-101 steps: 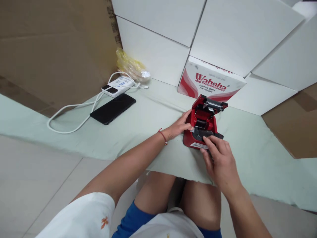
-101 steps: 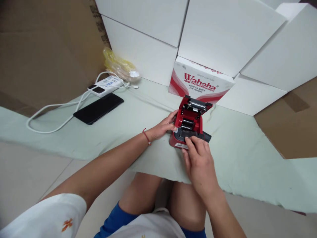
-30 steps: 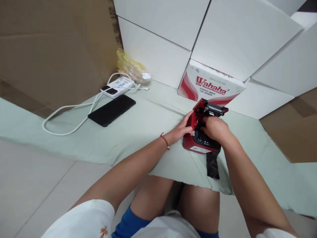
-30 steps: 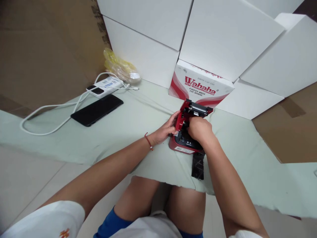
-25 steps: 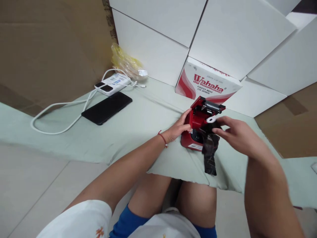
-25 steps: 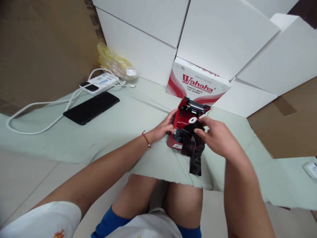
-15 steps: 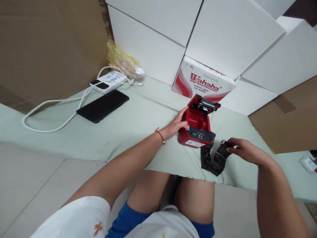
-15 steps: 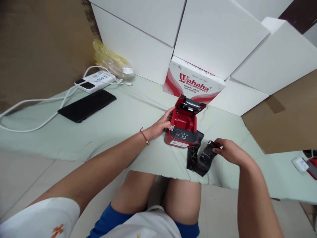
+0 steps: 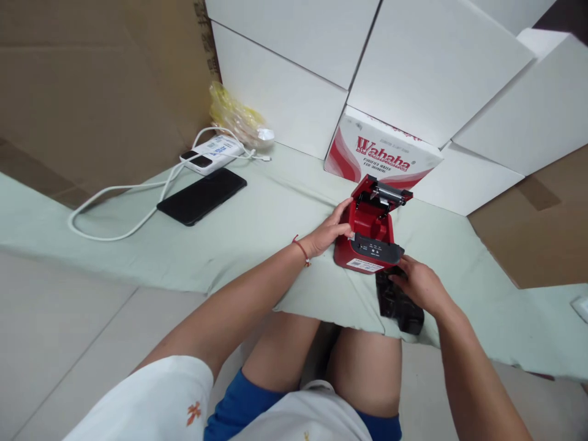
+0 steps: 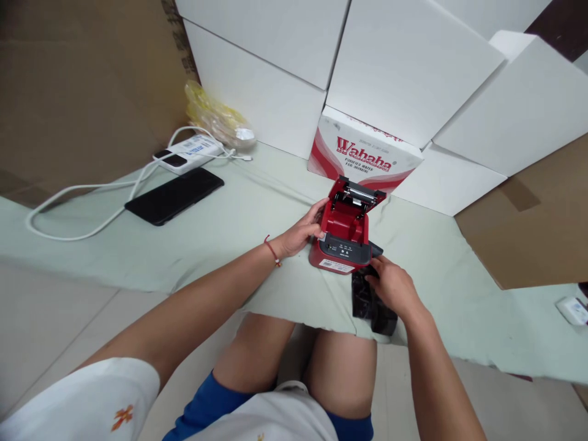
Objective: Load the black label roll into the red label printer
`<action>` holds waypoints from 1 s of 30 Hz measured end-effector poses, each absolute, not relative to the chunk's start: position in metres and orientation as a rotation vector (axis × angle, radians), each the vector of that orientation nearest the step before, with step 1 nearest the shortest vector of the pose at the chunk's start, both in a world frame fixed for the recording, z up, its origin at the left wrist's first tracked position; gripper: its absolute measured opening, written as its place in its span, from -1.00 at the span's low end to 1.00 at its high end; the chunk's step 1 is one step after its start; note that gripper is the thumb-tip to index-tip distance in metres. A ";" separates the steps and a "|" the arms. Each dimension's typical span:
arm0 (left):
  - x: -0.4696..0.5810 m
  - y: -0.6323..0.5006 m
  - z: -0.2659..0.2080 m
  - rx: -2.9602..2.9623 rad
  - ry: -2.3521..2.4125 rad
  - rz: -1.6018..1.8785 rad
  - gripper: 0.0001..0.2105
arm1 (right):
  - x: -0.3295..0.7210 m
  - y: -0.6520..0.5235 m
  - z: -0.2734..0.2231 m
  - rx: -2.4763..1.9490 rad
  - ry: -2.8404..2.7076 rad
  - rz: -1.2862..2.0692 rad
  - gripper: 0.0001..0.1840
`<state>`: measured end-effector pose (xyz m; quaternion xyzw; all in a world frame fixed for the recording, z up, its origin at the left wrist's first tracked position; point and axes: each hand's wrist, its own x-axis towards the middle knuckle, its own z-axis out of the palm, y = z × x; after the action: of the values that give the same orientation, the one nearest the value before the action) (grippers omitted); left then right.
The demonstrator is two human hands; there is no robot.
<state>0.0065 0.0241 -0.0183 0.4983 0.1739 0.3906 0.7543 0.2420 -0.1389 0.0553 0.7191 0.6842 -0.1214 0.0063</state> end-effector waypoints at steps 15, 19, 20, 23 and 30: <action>0.006 0.023 -0.016 1.096 0.365 0.851 0.00 | 0.178 -0.059 0.135 2.235 1.995 -0.013 -0.47; 0.005 0.022 -0.013 1.103 0.385 0.848 -0.02 | 0.161 -0.038 0.119 2.167 1.921 0.034 -0.47; 0.005 0.021 -0.013 1.103 0.389 0.845 -0.02 | 0.160 -0.035 0.116 2.160 1.914 0.030 -0.47; 0.004 0.020 -0.011 1.105 0.400 0.837 0.00 | 0.161 -0.024 0.108 2.158 1.900 0.020 -0.48; 0.003 0.020 -0.010 1.108 0.399 0.821 0.02 | 0.170 -0.048 0.104 2.198 2.157 0.040 -0.54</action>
<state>0.0028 0.0202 -0.0097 0.5075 0.1829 0.3760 0.7534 0.1703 -0.0479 0.1037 0.7133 0.7000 0.0131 0.0307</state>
